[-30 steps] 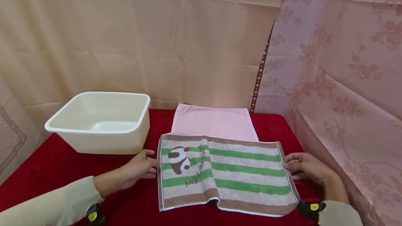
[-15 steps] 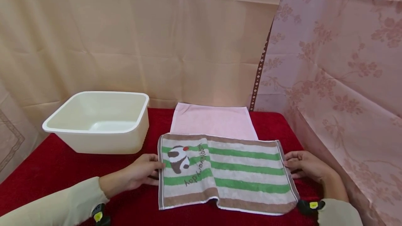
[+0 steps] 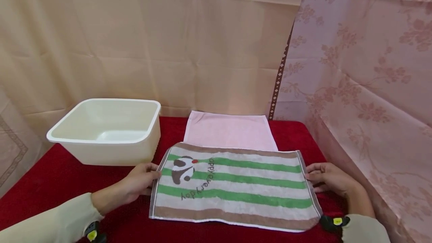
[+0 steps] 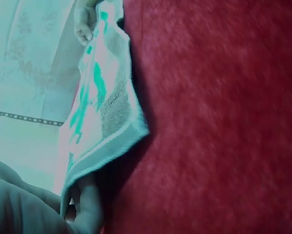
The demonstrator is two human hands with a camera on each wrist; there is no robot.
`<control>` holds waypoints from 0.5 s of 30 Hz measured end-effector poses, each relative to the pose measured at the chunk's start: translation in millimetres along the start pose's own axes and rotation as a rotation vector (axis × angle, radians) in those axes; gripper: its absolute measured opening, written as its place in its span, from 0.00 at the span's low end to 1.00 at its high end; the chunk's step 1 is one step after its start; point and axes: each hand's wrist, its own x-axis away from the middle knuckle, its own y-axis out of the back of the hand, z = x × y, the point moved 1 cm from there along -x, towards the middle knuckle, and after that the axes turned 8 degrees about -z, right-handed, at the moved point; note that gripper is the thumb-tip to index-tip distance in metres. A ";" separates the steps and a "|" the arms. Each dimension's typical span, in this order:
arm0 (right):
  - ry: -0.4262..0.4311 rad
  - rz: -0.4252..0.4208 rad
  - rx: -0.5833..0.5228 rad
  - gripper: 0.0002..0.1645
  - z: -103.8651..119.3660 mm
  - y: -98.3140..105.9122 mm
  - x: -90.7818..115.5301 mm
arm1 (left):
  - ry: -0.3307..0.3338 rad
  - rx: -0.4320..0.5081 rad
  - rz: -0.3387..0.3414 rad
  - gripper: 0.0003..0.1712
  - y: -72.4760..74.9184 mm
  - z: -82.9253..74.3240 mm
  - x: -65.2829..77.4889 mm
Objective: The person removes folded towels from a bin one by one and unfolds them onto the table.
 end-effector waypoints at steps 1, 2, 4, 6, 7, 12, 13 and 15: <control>0.002 0.001 -0.002 0.08 0.0 0.3 0.2 | 0.007 -0.016 0.002 0.11 0.7 0.3 -0.3; 0.003 0.002 -0.003 0.08 0.0 0.6 0.2 | 0.017 -0.031 0.004 0.12 1.1 0.7 -0.3; 0.007 0.010 -0.004 0.08 0.2 0.3 0.4 | 0.042 -0.061 0.014 0.12 1.4 1.2 0.1; 0.007 0.019 -0.007 0.09 0.6 -0.1 0.8 | 0.068 -0.079 0.034 0.13 1.5 1.6 1.5; 0.010 0.027 -0.007 0.09 0.9 -0.1 1.2 | 0.080 -0.082 0.048 0.14 1.7 2.2 2.9; -0.001 0.086 -0.015 0.12 4.1 0.5 5.4 | 0.098 -0.052 0.143 0.25 3.3 6.4 13.4; 0.002 0.104 -0.017 0.14 4.8 0.6 6.5 | 0.093 -0.048 0.163 0.29 3.8 6.9 15.7; 0.009 0.148 -0.028 0.17 5.9 0.5 7.9 | 0.079 -0.042 0.198 0.35 4.6 7.2 19.1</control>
